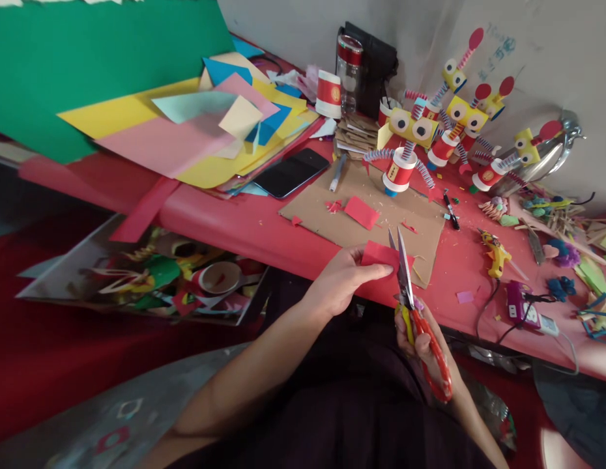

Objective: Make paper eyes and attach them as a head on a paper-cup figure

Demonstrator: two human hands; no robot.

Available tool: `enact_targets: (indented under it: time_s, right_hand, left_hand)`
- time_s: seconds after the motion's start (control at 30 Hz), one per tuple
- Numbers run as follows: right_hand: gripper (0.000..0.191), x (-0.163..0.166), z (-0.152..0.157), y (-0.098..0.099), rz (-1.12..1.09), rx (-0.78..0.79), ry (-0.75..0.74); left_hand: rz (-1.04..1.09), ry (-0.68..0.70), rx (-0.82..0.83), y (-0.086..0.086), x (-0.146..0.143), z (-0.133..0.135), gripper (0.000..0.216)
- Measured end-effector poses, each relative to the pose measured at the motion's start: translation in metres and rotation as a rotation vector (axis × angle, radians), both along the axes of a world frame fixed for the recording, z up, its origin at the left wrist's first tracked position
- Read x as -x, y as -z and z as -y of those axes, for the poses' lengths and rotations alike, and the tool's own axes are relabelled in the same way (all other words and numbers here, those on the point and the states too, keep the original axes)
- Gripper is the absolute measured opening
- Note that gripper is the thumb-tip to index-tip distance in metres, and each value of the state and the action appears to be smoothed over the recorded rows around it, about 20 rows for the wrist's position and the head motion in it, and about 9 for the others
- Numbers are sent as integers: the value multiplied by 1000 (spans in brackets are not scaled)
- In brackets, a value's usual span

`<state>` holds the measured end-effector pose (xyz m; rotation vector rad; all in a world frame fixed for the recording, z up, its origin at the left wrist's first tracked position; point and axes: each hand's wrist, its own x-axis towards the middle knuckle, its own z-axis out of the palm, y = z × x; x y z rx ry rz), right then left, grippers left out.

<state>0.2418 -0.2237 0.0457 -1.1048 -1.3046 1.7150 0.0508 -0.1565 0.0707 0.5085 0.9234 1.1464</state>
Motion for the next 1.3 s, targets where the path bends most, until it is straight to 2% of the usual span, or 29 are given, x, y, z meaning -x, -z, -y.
enact_targets:
  time_s: [0.23,0.77,1.13,1.3]
  right_hand:
    - [66,4,-2,-6,22,11,9]
    - [54,3,1,-4,19,-44,50]
    - [53,7,2,-12,25,1,88]
    - [49,8,0,-11,9,10,51]
  left_hand:
    - [1,6,36,-2,3,-1,22]
    - [23,-22,-19,-4,9,-5,22]
    - [12,-20,-61,-8,9,-6,18]
    - [6,-23,-71,-8,10,-8,19]
